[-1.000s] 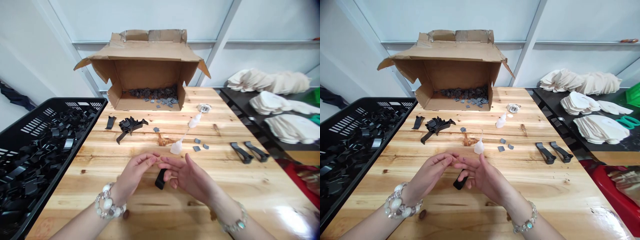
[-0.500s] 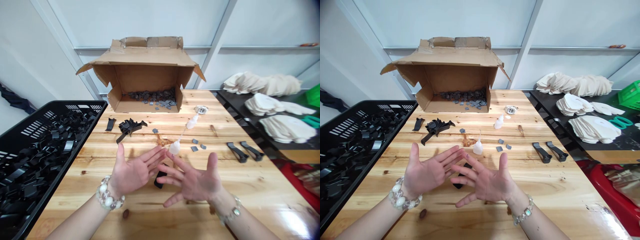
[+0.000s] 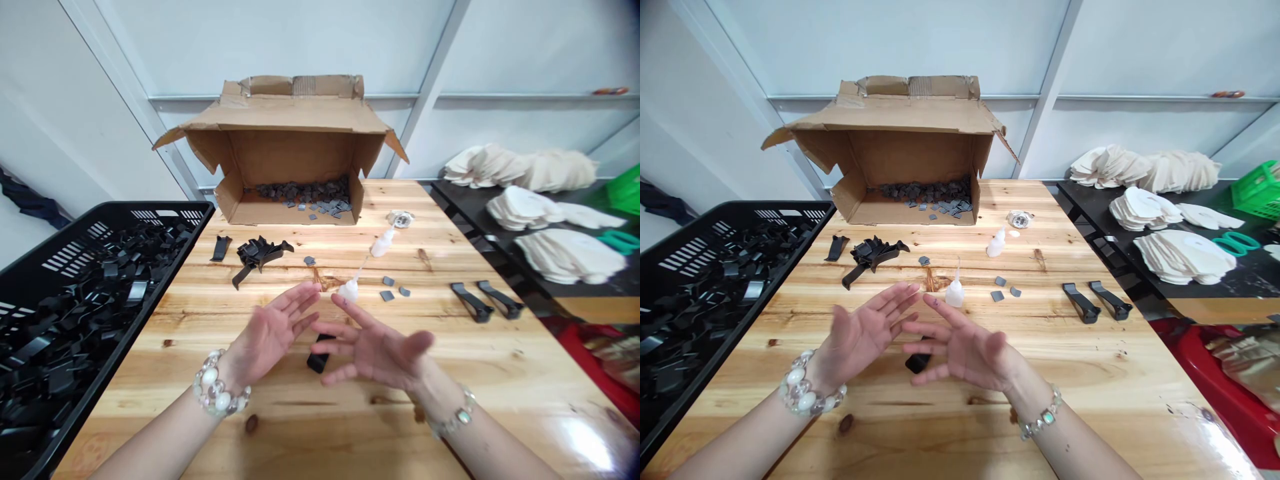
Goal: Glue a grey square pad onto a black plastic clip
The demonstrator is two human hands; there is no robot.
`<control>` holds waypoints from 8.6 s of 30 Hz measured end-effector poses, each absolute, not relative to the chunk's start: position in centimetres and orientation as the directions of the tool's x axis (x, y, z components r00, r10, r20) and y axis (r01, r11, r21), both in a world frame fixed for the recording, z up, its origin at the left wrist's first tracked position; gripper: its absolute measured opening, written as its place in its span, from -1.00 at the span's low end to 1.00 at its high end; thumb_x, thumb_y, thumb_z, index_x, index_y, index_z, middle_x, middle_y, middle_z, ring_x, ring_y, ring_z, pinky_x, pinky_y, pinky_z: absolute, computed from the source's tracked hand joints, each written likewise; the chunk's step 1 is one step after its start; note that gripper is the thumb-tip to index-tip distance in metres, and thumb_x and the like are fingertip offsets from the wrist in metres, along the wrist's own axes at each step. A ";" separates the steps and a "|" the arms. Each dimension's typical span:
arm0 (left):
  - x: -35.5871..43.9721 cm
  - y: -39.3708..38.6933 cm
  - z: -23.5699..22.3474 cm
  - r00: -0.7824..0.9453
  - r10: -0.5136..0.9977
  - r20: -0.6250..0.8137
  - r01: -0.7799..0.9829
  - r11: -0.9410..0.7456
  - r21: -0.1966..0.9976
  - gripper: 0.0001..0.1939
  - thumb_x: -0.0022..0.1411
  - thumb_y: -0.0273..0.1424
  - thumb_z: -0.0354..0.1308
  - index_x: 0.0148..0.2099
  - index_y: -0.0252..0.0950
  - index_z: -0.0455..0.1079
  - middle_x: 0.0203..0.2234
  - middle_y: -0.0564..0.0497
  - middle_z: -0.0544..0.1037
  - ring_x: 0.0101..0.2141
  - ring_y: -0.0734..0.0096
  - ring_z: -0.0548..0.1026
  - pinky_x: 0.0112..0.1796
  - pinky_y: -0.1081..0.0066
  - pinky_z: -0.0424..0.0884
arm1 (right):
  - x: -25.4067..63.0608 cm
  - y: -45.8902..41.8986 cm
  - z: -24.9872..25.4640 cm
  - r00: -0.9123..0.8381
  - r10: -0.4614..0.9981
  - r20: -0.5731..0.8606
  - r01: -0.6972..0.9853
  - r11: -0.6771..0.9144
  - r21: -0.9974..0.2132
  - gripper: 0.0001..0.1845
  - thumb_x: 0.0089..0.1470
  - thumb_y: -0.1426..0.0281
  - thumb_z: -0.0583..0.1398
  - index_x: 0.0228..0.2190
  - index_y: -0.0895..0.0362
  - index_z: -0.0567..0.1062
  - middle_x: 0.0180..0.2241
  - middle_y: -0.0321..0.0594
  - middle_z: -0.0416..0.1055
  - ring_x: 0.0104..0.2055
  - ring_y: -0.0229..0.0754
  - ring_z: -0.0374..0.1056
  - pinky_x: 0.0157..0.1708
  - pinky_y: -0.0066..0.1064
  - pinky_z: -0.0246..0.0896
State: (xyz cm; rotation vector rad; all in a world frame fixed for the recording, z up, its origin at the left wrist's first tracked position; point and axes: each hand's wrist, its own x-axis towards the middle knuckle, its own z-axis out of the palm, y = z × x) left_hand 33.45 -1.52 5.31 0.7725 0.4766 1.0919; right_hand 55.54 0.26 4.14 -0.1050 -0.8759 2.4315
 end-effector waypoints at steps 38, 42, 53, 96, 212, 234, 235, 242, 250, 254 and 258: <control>34.0 10.5 3.9 0.219 0.962 0.165 0.670 -0.271 0.691 -0.77 0.17 -0.44 0.13 -0.10 -0.34 0.45 -0.07 -0.18 0.48 0.02 0.12 0.36 0.13 0.18 0.15 | 57.0 5.1 1.1 -0.131 0.986 0.100 0.214 0.127 -0.968 -0.51 -0.19 0.21 0.37 -0.18 0.12 0.51 -0.25 -0.11 0.47 -0.25 -0.11 0.35 -0.21 -0.23 0.25; 34.9 12.5 2.8 0.204 0.969 0.137 0.697 -0.242 0.675 -0.79 0.17 -0.51 0.16 -0.11 -0.35 0.43 -0.13 -0.14 0.51 -0.07 0.22 0.43 0.06 0.15 0.26 | 55.8 5.3 0.6 -0.199 0.969 0.149 0.407 0.220 -0.887 -0.71 -0.15 0.30 0.32 -0.31 0.14 0.54 -0.33 -0.14 0.44 -0.26 -0.08 0.29 -0.20 -0.23 0.15; 33.8 9.0 3.4 0.097 0.991 0.096 0.544 -0.134 0.828 -0.87 0.12 -0.45 0.13 -0.26 -0.36 0.44 -0.35 -0.06 0.54 -0.31 0.35 0.47 -0.20 0.35 0.38 | 56.9 5.0 0.5 -0.183 0.980 0.075 0.354 0.137 -0.925 -0.71 -0.03 0.18 0.23 -0.38 0.15 0.44 -0.47 -0.26 0.35 -0.43 -0.22 0.21 -0.38 -0.36 0.09; 33.4 -2.3 3.5 0.387 0.833 -0.396 0.248 0.320 0.914 -0.72 0.23 -0.24 0.06 -0.06 -0.26 0.28 -0.56 0.07 0.49 -0.52 0.34 0.49 -0.46 0.38 0.37 | 58.7 3.7 6.2 -0.033 0.999 -0.014 -0.146 -0.019 -0.989 -0.84 0.03 0.26 0.27 -0.42 0.05 0.41 -0.49 -0.33 0.21 -0.57 -0.36 0.03 -0.64 -0.43 -0.15; 32.9 -2.0 3.9 0.305 0.952 0.024 0.694 -0.239 0.679 -0.86 0.30 -0.35 0.04 -0.23 -0.26 0.40 -0.34 0.07 0.53 -0.31 0.43 0.48 -0.26 0.42 0.38 | 56.3 4.1 1.0 -0.133 0.991 -0.029 -0.083 -0.041 -0.996 -0.64 -0.12 0.39 0.34 -0.26 -0.02 0.35 -0.33 -0.36 0.48 -0.33 -0.24 0.40 -0.38 -0.41 0.29; 33.1 -3.8 4.4 0.541 0.642 0.544 0.425 -0.766 0.482 -0.86 0.21 -0.66 0.10 -0.20 -0.37 0.34 -0.26 -0.08 0.50 -0.20 0.40 0.45 -0.13 0.37 0.44 | 58.7 2.6 5.8 -0.102 0.981 0.167 0.758 0.185 -0.626 -0.81 -0.02 0.28 0.29 -0.47 0.09 0.40 -0.49 -0.29 0.41 -0.41 -0.18 0.36 -0.37 -0.34 0.21; 33.1 -3.8 4.5 0.543 0.625 0.562 0.414 -0.781 0.468 -0.85 0.20 -0.67 0.10 -0.21 -0.38 0.35 -0.26 -0.09 0.50 -0.21 0.40 0.45 -0.15 0.37 0.44 | 58.9 2.1 6.6 -0.119 0.981 0.152 0.775 0.187 -0.603 -0.77 0.01 0.25 0.27 -0.53 0.09 0.39 -0.54 -0.31 0.38 -0.48 -0.22 0.31 -0.44 -0.37 0.16; 33.5 -4.1 4.5 0.506 0.704 0.499 0.432 -0.707 0.560 -0.86 0.21 -0.62 0.08 -0.20 -0.33 0.33 -0.30 -0.05 0.52 -0.23 0.41 0.45 -0.19 0.36 0.45 | 56.3 -0.6 7.6 -0.576 0.815 0.068 0.406 0.357 -0.841 -0.79 0.02 0.29 0.31 -0.27 0.08 0.50 -0.34 -0.27 0.51 -0.31 -0.25 0.40 -0.29 -0.44 0.30; 34.1 -4.1 5.2 0.434 0.843 0.317 0.486 -0.515 0.706 -0.94 0.21 -0.53 0.07 -0.30 -0.28 0.32 -0.45 0.06 0.47 -0.39 0.47 0.41 -0.31 0.39 0.36 | 54.5 -1.7 6.6 -0.596 0.802 0.048 0.340 0.306 -0.889 -0.87 0.08 0.54 0.19 -0.34 0.12 0.54 -0.38 -0.28 0.52 -0.31 -0.30 0.41 -0.27 -0.48 0.28; 34.0 -4.3 5.4 0.404 0.889 0.214 0.440 -0.394 0.807 -0.95 0.21 -0.50 0.10 -0.24 -0.27 0.32 -0.38 0.08 0.46 -0.34 0.52 0.43 -0.27 0.46 0.38 | 54.3 -1.7 6.5 -0.548 0.818 -0.175 0.300 -0.003 -0.954 -0.88 0.10 0.37 0.22 -0.41 0.11 0.56 -0.45 -0.28 0.51 -0.35 -0.25 0.41 -0.33 -0.44 0.29; 33.9 -4.4 5.2 0.406 0.900 0.157 0.395 -0.327 0.858 -0.95 0.24 -0.48 0.09 -0.21 -0.27 0.31 -0.37 0.09 0.44 -0.32 0.54 0.43 -0.25 0.50 0.39 | 54.1 -1.7 6.3 -0.565 0.777 -0.279 0.289 -0.131 -0.948 -0.87 0.06 0.33 0.25 -0.43 0.11 0.57 -0.49 -0.28 0.49 -0.40 -0.26 0.36 -0.42 -0.44 0.25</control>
